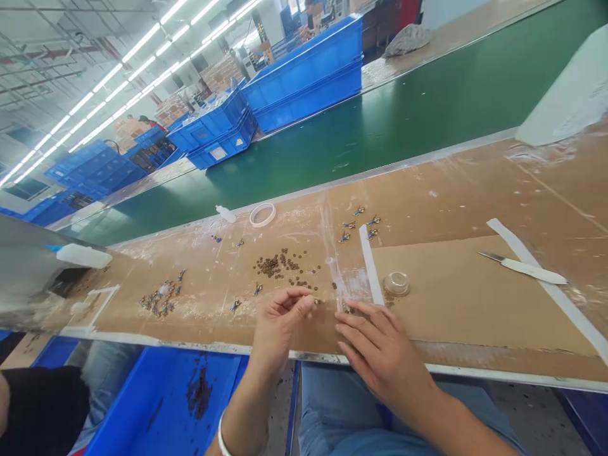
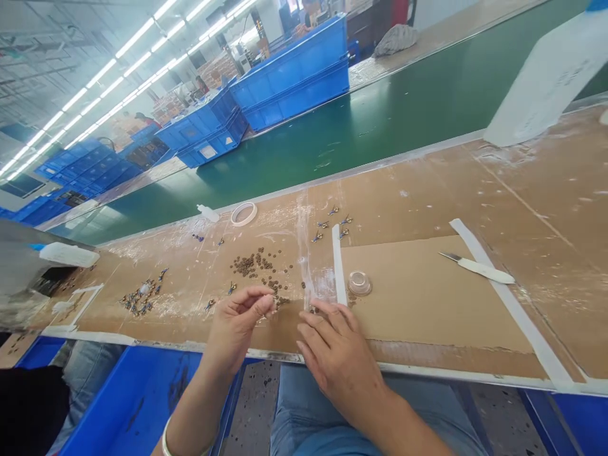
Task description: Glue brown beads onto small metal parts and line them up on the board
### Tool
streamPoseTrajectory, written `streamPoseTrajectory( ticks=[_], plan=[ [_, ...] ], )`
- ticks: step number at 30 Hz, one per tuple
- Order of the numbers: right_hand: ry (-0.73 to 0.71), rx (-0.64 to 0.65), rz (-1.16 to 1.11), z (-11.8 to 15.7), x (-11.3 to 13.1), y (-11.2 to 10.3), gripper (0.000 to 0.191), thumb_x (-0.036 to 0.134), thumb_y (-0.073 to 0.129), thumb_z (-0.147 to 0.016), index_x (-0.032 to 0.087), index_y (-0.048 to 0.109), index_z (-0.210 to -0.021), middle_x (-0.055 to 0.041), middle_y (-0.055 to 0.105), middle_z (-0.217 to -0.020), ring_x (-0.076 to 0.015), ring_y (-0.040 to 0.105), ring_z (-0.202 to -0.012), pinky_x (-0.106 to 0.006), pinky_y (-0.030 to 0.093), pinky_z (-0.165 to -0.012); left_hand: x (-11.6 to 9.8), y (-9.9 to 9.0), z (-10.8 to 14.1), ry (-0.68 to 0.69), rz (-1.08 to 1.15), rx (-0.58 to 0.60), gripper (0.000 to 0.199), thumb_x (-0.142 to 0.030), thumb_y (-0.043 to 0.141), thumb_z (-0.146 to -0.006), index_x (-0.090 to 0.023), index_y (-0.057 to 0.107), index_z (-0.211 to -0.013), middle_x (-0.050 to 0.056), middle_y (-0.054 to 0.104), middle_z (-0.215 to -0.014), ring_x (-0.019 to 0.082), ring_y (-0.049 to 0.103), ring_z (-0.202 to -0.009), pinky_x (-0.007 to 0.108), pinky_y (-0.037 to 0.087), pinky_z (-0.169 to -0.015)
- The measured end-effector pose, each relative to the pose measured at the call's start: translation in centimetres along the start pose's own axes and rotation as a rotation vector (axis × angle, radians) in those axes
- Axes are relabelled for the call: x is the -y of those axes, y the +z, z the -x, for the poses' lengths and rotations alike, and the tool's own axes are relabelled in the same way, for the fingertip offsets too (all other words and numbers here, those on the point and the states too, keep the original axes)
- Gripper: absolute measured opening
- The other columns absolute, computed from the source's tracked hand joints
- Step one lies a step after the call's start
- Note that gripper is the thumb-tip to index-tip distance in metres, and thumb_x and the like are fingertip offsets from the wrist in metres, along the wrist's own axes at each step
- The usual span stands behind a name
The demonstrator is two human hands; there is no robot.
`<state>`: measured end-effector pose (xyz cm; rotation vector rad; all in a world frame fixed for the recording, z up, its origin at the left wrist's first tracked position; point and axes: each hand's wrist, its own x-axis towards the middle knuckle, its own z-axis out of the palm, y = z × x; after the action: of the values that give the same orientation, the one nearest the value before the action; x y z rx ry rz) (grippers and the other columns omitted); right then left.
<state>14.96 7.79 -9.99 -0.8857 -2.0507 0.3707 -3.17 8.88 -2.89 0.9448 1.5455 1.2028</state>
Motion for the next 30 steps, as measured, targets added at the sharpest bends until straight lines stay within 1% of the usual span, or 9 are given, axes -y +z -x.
streamPoseTrajectory(
  ticks=[3,6,10,14,16,19,23,26,30],
  plan=[
    [-0.012,-0.066,-0.016,-0.1,-0.1,-0.2,0.017,0.014,0.051,-0.096,0.018,0.065,-0.105,-0.006,0.07,-0.109,-0.0232,0.056,-0.116,-0.043,0.04,-0.1,-0.2,3.0,-0.3,-0.068,0.112,0.072,0.019,-0.031,0.084,-0.068,-0.016,0.076,-0.078,-0.001,0.068,-0.061,0.007,0.056,-0.057,0.018,0.046,-0.06],
    [0.001,-0.118,-0.053,-0.3,-0.3,-0.1,0.016,0.011,0.051,-0.095,0.017,0.064,-0.103,-0.0062,0.069,-0.104,-0.0233,0.056,-0.114,-0.043,0.042,-0.1,-0.6,5.1,-0.7,-0.091,0.123,0.099,0.024,-0.032,0.086,-0.066,-0.015,0.077,-0.081,0.001,0.071,-0.067,0.008,0.061,-0.064,0.018,0.049,-0.067],
    [0.015,-0.154,-0.088,-0.3,-0.5,0.1,0.016,0.009,0.052,-0.093,0.014,0.063,-0.104,-0.0073,0.068,-0.1,-0.0236,0.054,-0.114,-0.042,0.043,-0.099,-1.2,6.6,-1.2,-0.098,0.047,0.142,0.028,-0.032,0.086,-0.066,-0.016,0.078,-0.087,0.002,0.073,-0.072,0.01,0.063,-0.069,0.019,0.05,-0.071],
    [0.023,-0.166,-0.104,-0.2,-0.6,0.2,0.015,0.011,0.049,-0.094,0.014,0.062,-0.099,-0.0075,0.066,-0.097,-0.0236,0.053,-0.113,-0.042,0.043,-0.098,-1.7,7.7,-1.5,-0.021,-0.038,0.14,0.022,-0.027,0.087,-0.064,-0.017,0.076,-0.079,-0.001,0.07,-0.071,0.008,0.06,-0.067,0.016,0.049,-0.067],
    [0.025,-0.166,-0.111,-0.2,-0.7,0.2,0.015,0.011,0.048,-0.094,0.015,0.062,-0.096,-0.0077,0.066,-0.096,-0.0232,0.053,-0.112,-0.041,0.043,-0.097,-2.0,8.3,-1.6,0.021,-0.069,0.132,0.019,-0.025,0.087,-0.063,-0.017,0.075,-0.075,0.0,0.072,-0.076,0.009,0.063,-0.073,0.016,0.05,-0.071],
    [0.022,-0.163,-0.119,-0.2,-0.8,0.3,0.013,0.011,0.049,-0.093,0.014,0.062,-0.095,-0.0076,0.066,-0.094,-0.0224,0.053,-0.109,-0.041,0.043,-0.096,-2.4,8.7,-1.8,0.046,-0.115,0.148,0.018,-0.028,0.085,-0.065,-0.018,0.074,-0.076,0.004,0.076,-0.088,0.014,0.068,-0.082,0.021,0.053,-0.077],
    [0.026,-0.157,-0.127,-0.2,-0.9,0.4,0.011,0.01,0.051,-0.092,0.013,0.061,-0.093,-0.0072,0.065,-0.095,-0.0222,0.052,-0.11,-0.041,0.041,-0.097,-2.9,8.6,-2.1,0.085,-0.278,0.153,0.024,-0.033,0.084,-0.066,-0.019,0.078,-0.084,0.005,0.077,-0.084,0.018,0.069,-0.076,0.027,0.056,-0.075],
    [0.029,-0.142,-0.125,-0.2,-0.9,0.3,0.01,0.011,0.051,-0.092,0.013,0.06,-0.091,-0.0068,0.065,-0.094,-0.0214,0.053,-0.109,-0.039,0.041,-0.096,-3.3,8.5,-2.3,0.164,-0.399,0.191,0.022,-0.036,0.081,-0.068,-0.019,0.079,-0.082,0.007,0.077,-0.087,0.021,0.07,-0.086,0.03,0.056,-0.082],
    [0.038,-0.103,-0.108,-0.2,-0.9,0.2,0.009,0.012,0.052,-0.092,0.014,0.06,-0.09,-0.0059,0.065,-0.093,-0.0203,0.053,-0.106,-0.038,0.041,-0.096,-3.5,8.6,-2.4,0.156,-0.412,0.229,0.021,-0.039,0.077,-0.073,-0.019,0.078,-0.08,0.007,0.078,-0.088,0.021,0.071,-0.087,0.031,0.056,-0.084]
  ],
)
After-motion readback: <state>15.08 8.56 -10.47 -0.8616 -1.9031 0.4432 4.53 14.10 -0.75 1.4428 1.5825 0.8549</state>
